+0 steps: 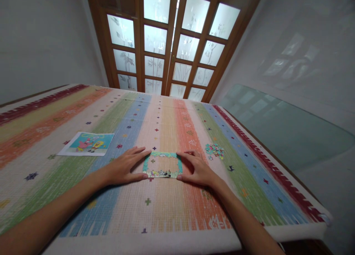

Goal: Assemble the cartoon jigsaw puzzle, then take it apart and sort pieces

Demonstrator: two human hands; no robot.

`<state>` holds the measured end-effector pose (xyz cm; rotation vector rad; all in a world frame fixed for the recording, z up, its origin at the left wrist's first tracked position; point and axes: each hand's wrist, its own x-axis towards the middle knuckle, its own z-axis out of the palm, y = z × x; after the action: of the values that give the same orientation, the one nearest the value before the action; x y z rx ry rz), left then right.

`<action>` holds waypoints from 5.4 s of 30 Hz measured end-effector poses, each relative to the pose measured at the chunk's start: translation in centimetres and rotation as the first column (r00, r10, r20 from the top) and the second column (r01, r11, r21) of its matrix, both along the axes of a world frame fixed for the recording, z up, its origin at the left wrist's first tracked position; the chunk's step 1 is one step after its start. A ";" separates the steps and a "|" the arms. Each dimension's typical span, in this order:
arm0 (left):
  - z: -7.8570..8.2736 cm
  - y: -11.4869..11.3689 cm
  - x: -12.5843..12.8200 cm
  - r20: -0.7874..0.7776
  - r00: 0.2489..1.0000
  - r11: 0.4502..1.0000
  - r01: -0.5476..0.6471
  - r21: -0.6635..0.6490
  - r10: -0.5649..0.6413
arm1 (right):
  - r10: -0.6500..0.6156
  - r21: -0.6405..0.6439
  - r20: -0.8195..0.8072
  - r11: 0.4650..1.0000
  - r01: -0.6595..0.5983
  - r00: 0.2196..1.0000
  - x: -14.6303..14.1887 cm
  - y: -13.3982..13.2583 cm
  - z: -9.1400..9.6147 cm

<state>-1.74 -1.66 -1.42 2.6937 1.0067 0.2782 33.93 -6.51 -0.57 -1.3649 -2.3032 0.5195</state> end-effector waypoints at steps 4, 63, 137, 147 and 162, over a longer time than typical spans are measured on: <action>-0.2 0.1 -0.1 0.004 1.000 0.999 0.022 0.025 -0.022 | 0.016 0.022 0.012 1.000 -0.016 1.000 0.0 0.0 0.2; -0.1 0.2 0.1 0.021 0.995 0.992 0.099 0.081 -0.101 | 0.136 0.134 -0.056 0.983 -0.127 0.989 0.5 0.1 0.6; -0.1 0.1 0.4 0.122 0.976 0.970 0.158 0.187 -0.182 | -0.283 0.306 0.157 0.925 0.226 0.946 3.6 0.8 1.5; -0.4 0.4 0.3 0.116 0.970 0.958 0.184 0.220 -0.213 | -0.606 0.182 0.264 0.795 0.578 0.750 7.9 0.5 1.3; -0.3 0.8 0.2 0.120 0.964 0.954 0.210 0.212 -0.239 | -0.491 -0.100 0.029 0.865 0.491 0.871 9.0 1.9 0.5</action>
<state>-1.49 -0.86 -1.72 2.8825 0.6535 0.5452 42.94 -4.60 -0.10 -1.9200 -1.8370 0.4704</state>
